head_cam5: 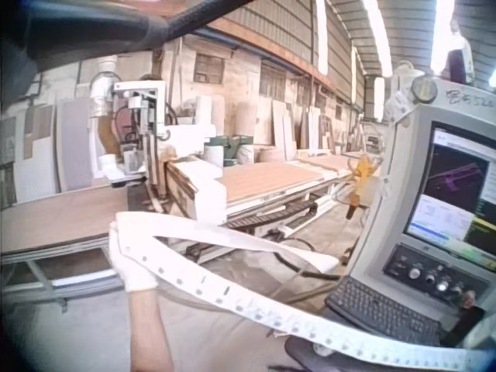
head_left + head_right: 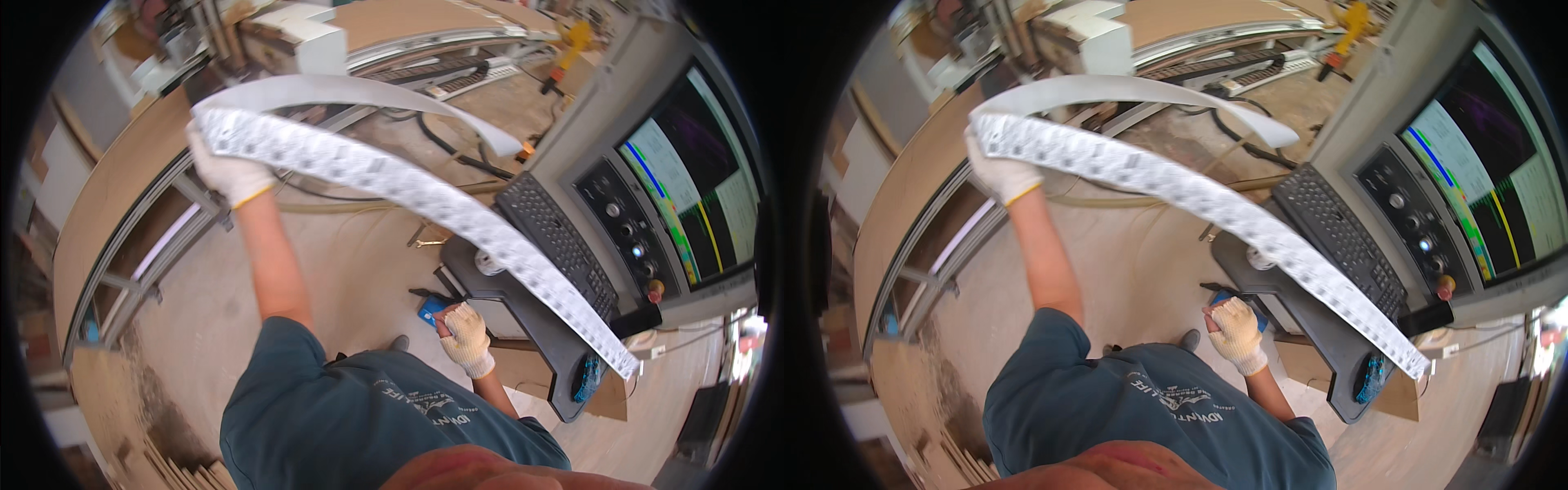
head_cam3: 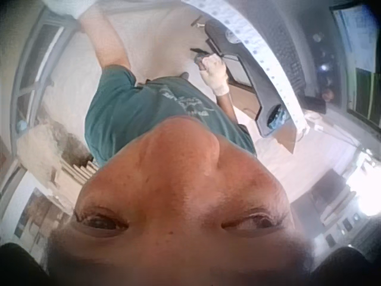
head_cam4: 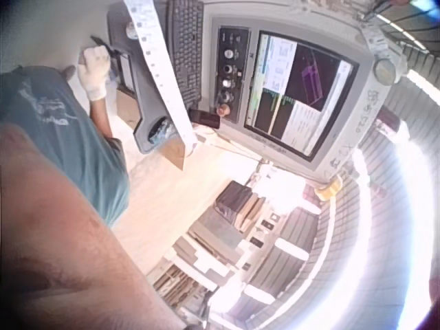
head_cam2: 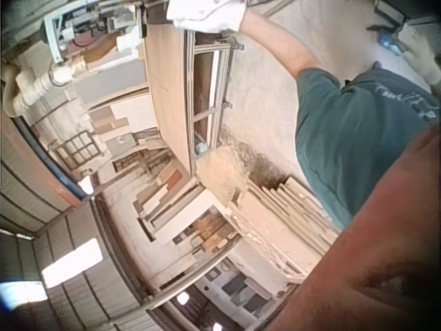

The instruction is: The person operates a CNC machine in a workshop, using a handheld device to control the machine and then manually lifting and placing large wooden boards onto the machine bed. The person also interacts with the machine's control panel and handles a printed label.

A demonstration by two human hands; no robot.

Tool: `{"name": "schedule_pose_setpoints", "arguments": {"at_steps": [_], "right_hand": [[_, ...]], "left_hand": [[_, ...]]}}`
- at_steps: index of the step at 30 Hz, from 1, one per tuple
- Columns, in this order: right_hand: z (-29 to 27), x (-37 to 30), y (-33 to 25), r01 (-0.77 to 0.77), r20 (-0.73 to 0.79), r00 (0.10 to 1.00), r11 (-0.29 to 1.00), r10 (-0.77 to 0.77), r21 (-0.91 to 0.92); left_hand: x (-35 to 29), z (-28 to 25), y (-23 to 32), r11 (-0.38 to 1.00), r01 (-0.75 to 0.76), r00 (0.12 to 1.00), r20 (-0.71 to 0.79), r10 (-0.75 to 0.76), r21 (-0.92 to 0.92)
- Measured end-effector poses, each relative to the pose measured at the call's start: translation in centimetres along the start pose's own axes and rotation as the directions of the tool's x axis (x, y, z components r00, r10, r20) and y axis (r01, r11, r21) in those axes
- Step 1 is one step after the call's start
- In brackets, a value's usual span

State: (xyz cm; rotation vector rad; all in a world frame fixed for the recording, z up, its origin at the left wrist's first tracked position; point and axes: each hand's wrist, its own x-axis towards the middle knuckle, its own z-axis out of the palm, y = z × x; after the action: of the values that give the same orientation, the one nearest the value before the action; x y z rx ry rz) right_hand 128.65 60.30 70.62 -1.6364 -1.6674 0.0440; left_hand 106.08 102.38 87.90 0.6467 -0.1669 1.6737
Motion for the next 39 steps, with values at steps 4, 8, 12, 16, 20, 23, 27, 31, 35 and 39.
{"name": "schedule_pose_setpoints", "arguments": {"at_steps": [4,8,12,16,20,23,27,31,35,39], "right_hand": [[4.9,3.3,-3.8,0.141,0.221,0.962,0.986,-0.158,0.093],[12.5,5.5,-10.1,0.156,0.406,0.867,0.930,-0.290,0.333],[21.5,9.0,-17.9,-0.049,0.691,0.640,0.880,-0.335,0.472],[30.9,13.3,-26.4,-0.057,0.738,0.511,0.839,-0.441,0.541],[40.6,17.1,-36.4,-0.387,0.756,0.470,0.664,-0.455,0.640],[46.4,20.4,-43.0,-0.488,0.725,0.372,0.542,-0.580,0.684],[50.3,23.3,-48.9,-0.685,0.821,0.273,0.498,-0.501,0.532],[55.5,28.0,-52.6,-0.326,0.734,0.374,0.661,-0.567,0.676],[62.3,33.0,-55.5,-0.422,0.677,0.422,0.531,-0.603,0.735],[68.6,38.9,-58.0,-0.411,0.631,0.309,0.498,-0.712,0.763]], "left_hand": [[-0.3,-13.4,21.7,0.808,-0.443,0.775,-0.288,0.563,0.387],[-10.4,-21.3,44.5,0.300,-0.373,0.244,-0.220,0.945,0.878],[-20.3,-23.9,57.4,0.307,-0.164,0.265,-0.258,0.929,0.938],[-26.1,-24.5,56.8,0.333,-0.025,0.550,-0.265,0.792,0.943],[-26.2,-24.3,50.8,0.065,0.314,0.831,-0.307,0.464,0.947],[-24.4,-24.1,49.4,0.068,0.158,0.952,-0.170,0.256,0.985],[-21.7,-24.8,52.6,-0.067,0.238,0.959,-0.224,0.176,0.969],[-18.4,-27.6,56.8,-0.356,0.202,0.979,-0.183,0.084,0.912],[-13.2,-32.2,61.5,-0.189,0.441,0.896,-0.441,0.043,0.877],[-7.4,-36.9,64.6,0.344,0.335,0.910,-0.395,0.122,0.877]]}}
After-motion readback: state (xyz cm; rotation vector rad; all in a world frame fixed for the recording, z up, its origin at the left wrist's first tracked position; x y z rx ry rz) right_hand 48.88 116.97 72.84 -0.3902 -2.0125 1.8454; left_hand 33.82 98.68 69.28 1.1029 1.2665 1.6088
